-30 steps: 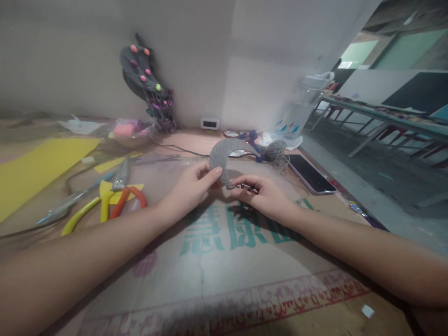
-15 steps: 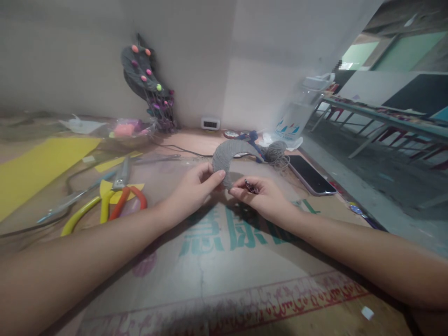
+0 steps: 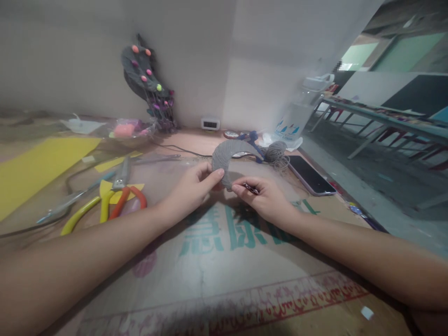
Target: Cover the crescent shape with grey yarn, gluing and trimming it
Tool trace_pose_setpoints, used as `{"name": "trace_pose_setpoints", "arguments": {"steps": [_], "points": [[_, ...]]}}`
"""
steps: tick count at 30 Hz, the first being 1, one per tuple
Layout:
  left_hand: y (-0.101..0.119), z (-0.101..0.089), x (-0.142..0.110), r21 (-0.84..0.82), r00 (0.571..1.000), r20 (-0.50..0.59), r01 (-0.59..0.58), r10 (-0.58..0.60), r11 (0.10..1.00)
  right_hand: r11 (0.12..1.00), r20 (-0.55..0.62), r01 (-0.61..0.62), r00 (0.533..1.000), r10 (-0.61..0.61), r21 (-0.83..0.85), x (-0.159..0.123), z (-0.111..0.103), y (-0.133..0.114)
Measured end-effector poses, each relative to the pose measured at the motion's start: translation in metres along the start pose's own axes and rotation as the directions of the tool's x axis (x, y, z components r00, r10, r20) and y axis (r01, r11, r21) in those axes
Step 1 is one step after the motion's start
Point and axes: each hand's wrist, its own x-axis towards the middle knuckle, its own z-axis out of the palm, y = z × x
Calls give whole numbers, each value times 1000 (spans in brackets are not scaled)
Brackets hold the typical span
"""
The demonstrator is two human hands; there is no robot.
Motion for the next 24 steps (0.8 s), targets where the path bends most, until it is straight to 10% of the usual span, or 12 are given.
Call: {"name": "trace_pose_setpoints", "arguments": {"steps": [9, 24], "points": [[-3, -1, 3, -66, 999, -32, 14, -16, 998, 988, -19, -85, 996, 88, 131, 3, -5, 1], [-2, -1, 3, -60, 999, -50, -7, 4, 998, 837, -9, 356, 919, -395, -416, 5, -25, 12]]}}
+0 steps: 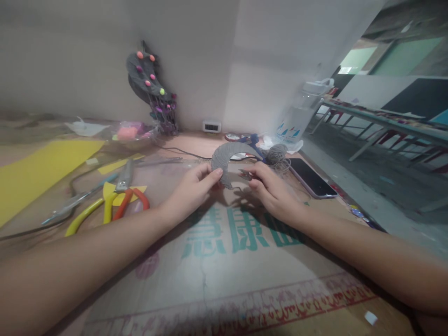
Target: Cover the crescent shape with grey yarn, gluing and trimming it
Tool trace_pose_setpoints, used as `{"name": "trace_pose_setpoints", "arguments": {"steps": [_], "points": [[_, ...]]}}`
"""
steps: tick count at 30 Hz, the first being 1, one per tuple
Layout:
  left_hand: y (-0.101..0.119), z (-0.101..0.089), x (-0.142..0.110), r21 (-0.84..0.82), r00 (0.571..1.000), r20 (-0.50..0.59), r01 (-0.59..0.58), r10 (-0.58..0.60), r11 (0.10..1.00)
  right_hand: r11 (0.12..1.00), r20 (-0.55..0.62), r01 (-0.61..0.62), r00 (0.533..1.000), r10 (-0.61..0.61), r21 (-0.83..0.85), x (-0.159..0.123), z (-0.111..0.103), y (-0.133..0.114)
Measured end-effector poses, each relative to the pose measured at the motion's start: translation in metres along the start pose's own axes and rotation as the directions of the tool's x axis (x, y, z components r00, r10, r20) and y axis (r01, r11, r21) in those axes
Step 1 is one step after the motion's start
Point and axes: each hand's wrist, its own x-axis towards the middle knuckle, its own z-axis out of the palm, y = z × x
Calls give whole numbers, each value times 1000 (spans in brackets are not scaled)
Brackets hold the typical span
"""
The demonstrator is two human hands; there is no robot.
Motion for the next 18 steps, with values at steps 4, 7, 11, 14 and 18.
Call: {"name": "trace_pose_setpoints", "arguments": {"steps": [4, 7, 11, 14, 18], "points": [[2, 1, -1, 13, 1000, -10, -6, 7, 1000, 993, 47, 45, 998, -40, -111, 0, 2, 4], [2, 1, -1, 15, 1000, -1, -16, 16, 1000, 988, 31, 79, 997, -75, -135, 0, 3, 8], [2, 1, -1, 14, 1000, 2, -30, 30, 999, 975, 9, 131, 991, -132, -179, -1, 1, 9], [3, 1, -1, 30, 1000, -9, -22, 22, 999, 958, 41, 175, 985, -170, -226, -1, 0, 6], [3, 2, -3, 30, 1000, -8, 6, -6, 1000, 945, 65, 189, 982, -178, -267, -1, -1, 1]]}}
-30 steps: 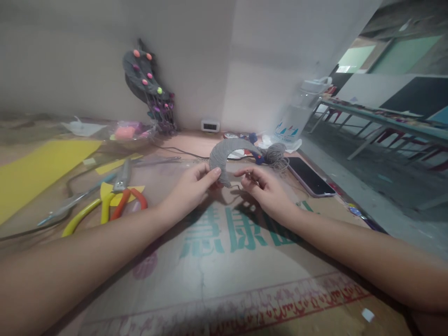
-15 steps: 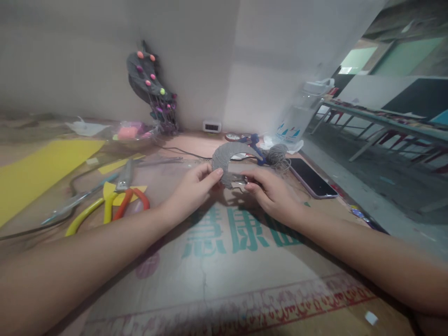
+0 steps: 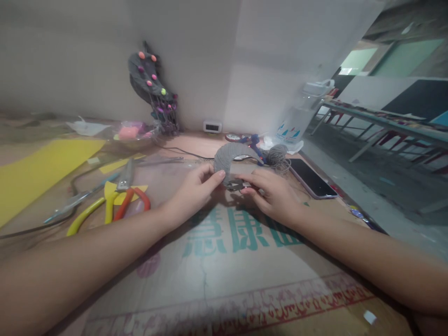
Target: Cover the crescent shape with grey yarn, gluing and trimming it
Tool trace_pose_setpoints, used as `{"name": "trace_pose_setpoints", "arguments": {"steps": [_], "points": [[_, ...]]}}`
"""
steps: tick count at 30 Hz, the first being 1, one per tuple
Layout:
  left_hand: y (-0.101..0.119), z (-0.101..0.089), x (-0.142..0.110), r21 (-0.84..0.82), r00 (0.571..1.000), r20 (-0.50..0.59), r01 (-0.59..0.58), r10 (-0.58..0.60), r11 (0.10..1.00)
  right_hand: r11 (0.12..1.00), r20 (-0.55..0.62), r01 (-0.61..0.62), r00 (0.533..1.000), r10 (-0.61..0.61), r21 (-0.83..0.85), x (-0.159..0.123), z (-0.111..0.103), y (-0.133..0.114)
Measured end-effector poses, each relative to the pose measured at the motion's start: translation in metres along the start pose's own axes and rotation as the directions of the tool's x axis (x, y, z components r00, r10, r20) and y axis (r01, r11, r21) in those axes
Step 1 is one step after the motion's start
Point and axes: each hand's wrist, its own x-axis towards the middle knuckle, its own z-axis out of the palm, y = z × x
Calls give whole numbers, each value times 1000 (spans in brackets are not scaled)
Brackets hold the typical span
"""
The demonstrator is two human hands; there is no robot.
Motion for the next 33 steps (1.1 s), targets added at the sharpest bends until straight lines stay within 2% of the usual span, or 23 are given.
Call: {"name": "trace_pose_setpoints", "arguments": {"steps": [5, 10, 18, 21, 25, 29, 33], "points": [[-2, 1, -1, -53, 999, 22, 32, -31, 998, 1000, 36, -25, 999, 26, -11, 0, 0, -1], [-5, 0, 0, -15, 1000, 18, 20, -20, 1000, 1000, 37, -26, 999, 26, -2, 0, 1, 0], [-4, 1, 1, -3, 999, 31, -4, 4, 1000, 999, -6, -21, 1000, 21, 45, -2, 4, 3], [-3, 0, 2, 18, 999, 6, -31, 31, 999, 986, -44, -103, 993, 110, 127, -2, 4, 2], [-1, -1, 2, 20, 999, -48, -17, 18, 1000, 950, -121, -220, 960, 251, 221, -1, 5, 2], [-2, -3, 2, -5, 997, -82, -16, 15, 1000, 943, -66, -252, 960, 272, 219, 1, 11, 10], [-2, -5, 1, 44, 988, -136, -72, 77, 996, 950, -58, -257, 961, 271, 177, 2, 17, 17]]}}
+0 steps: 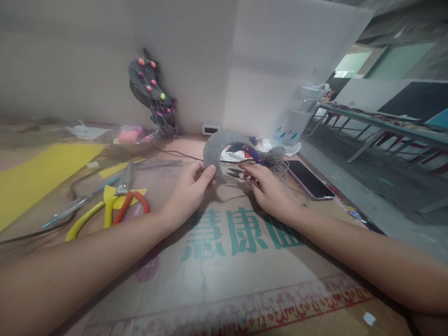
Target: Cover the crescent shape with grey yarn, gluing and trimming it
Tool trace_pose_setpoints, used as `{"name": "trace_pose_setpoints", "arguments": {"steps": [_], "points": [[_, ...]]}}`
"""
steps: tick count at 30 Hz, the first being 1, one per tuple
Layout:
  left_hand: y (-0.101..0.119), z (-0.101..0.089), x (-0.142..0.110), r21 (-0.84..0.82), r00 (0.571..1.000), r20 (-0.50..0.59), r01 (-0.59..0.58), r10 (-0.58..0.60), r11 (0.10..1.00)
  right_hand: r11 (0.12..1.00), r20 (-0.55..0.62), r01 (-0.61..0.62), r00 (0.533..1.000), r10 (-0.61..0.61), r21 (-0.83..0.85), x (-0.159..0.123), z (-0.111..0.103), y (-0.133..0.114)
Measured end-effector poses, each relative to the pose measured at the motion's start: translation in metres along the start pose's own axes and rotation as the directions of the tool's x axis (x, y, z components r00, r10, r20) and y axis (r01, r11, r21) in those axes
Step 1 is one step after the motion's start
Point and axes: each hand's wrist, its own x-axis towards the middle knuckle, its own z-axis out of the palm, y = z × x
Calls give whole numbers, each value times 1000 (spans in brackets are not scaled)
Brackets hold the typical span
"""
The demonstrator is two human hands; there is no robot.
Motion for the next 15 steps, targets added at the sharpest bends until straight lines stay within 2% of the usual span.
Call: {"name": "trace_pose_setpoints", "arguments": {"steps": [4, 7, 10, 13, 15], "points": [[7, 0, -8, 67, 998, 48, -47, 44, 997, 989, -25, -81, 996, 84, 123, 0, -5, -9], [12, 0, -17, 141, 981, 89, -185, 174, 973, 938, 13, -209, 977, 214, 277, -2, -11, -20], [12, -1, -23, 156, 944, 127, -324, 306, 933, 851, 158, -331, 944, 291, 407, -4, -15, -28], [7, -4, -23, 169, 943, 166, -315, 288, 934, 731, 356, -425, 897, 261, 535, -5, -16, -34], [2, -5, -21, 209, 935, 194, -334, 296, 919, 671, 428, -456, 876, 223, 584, -5, -14, -39]]}}
